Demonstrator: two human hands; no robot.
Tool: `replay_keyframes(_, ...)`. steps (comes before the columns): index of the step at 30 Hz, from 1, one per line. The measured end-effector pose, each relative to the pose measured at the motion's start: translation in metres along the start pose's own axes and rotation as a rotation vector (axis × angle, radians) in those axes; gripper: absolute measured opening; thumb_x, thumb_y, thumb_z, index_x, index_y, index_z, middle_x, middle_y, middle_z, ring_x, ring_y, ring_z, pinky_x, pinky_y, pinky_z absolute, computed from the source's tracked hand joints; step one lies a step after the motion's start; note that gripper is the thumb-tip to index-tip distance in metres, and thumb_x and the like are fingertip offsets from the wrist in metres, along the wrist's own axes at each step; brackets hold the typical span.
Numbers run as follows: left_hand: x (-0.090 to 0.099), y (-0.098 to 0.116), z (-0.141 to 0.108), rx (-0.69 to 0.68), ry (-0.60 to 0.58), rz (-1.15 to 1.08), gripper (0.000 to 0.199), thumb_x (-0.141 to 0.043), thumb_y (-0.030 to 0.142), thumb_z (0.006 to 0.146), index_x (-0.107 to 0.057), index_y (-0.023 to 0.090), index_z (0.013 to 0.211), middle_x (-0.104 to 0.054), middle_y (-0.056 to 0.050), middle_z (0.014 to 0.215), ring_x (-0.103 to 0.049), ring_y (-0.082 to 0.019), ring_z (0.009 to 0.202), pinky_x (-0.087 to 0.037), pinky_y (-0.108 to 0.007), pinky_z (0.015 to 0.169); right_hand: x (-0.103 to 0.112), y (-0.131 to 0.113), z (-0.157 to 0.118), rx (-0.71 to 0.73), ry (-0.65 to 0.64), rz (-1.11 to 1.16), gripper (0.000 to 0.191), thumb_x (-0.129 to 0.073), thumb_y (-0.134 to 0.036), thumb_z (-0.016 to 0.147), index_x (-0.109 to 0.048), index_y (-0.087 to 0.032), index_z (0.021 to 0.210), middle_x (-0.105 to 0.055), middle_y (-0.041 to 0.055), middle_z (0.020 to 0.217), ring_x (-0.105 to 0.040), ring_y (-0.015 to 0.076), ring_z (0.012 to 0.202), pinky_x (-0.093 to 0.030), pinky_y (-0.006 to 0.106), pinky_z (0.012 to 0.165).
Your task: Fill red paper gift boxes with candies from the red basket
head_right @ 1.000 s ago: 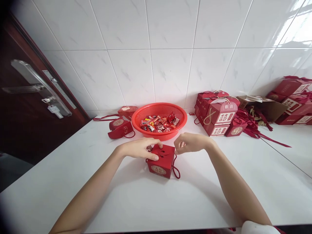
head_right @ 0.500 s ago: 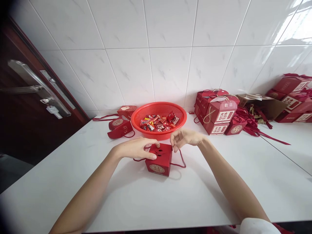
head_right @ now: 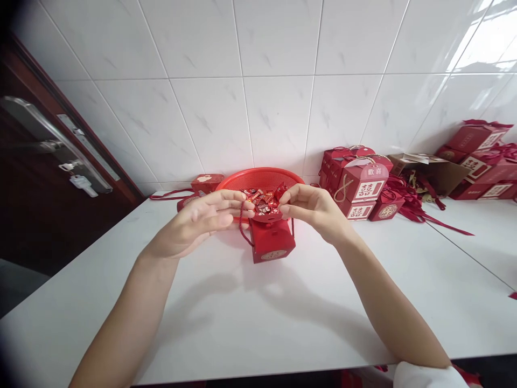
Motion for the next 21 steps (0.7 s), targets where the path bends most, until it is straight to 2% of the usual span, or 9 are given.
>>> replay_keyframes(4,-0.019,-0.006,0.001,-0.008,-0.060,0.006,0.043,-0.072,0.028,0.087,-0.061,0.023,0.129,-0.057,-0.010,0.142,-0.050,-0.031,0.137,-0.044,-0.049,0.113,-0.017,-0.005,-0.006,0.063,-0.034,-0.204,0.014,-0.076,-0.030,0.081,-0.069,-0.019,0.083,-0.069,0.0023,0.081,-0.063,0.0154,0.071,-0.053,0.031,0.071)
replay_keyframes(7,-0.037,-0.010,0.001,-0.027,-0.126,0.013,0.049,-0.071,0.026,0.089,-0.058,0.026,0.136,-0.050,-0.008,0.151,-0.045,-0.031,0.142,-0.042,-0.049,0.116,-0.032,0.001,-0.011,0.070,-0.086,-0.433,0.008,-0.070,-0.027,0.084,-0.069,-0.019,0.083,-0.069,0.0014,0.078,-0.060,0.0148,0.067,-0.050,0.030,0.066)
replay_keyframes(11,-0.051,-0.016,-0.005,0.010,-0.183,0.061,0.064,-0.074,0.030,0.087,-0.048,0.032,0.146,-0.041,-0.006,0.158,-0.040,-0.031,0.145,-0.043,-0.050,0.115,-0.039,0.011,-0.013,0.018,0.022,-0.634,0.008,-0.064,-0.026,0.087,-0.068,-0.020,0.089,-0.069,0.0005,0.076,-0.058,0.0154,0.064,-0.043,0.028,0.057)
replay_keyframes(14,-0.054,-0.019,-0.007,0.018,-0.187,0.111,0.069,-0.076,0.032,0.085,-0.046,0.033,0.147,-0.035,-0.005,0.162,-0.035,-0.032,0.148,-0.043,-0.049,0.116,-0.038,0.013,-0.014,-0.012,0.108,-0.725,0.009,-0.060,-0.025,0.088,-0.065,-0.020,0.083,-0.067,-0.0004,0.070,-0.056,0.0146,0.060,-0.038,0.027,0.053)
replay_keyframes(17,-0.053,-0.020,-0.004,-0.012,-0.152,0.131,0.063,-0.073,0.032,0.088,-0.047,0.032,0.145,-0.040,-0.006,0.159,-0.040,-0.030,0.145,-0.046,-0.047,0.113,-0.034,0.010,-0.013,0.015,0.132,-0.734,0.011,-0.058,-0.020,0.088,-0.064,-0.020,0.079,-0.065,-0.0012,0.067,-0.054,0.0133,0.057,-0.037,0.027,0.052)
replay_keyframes(21,-0.038,-0.022,0.005,-0.068,0.021,0.222,0.051,-0.070,0.033,0.089,-0.054,0.026,0.137,-0.057,-0.008,0.143,-0.054,-0.028,0.133,-0.054,-0.041,0.104,-0.007,-0.007,-0.012,0.101,0.234,-0.648,0.015,-0.063,-0.026,0.086,-0.063,-0.020,0.072,-0.063,-0.0008,0.064,-0.053,0.0130,0.056,-0.041,0.027,0.053)
Point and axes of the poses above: each hand's wrist, its own z-axis towards the middle knuckle, its own x-axis out of the back of the hand, y = z × x, the point moved 6 cm from there along z, towards the middle knuckle
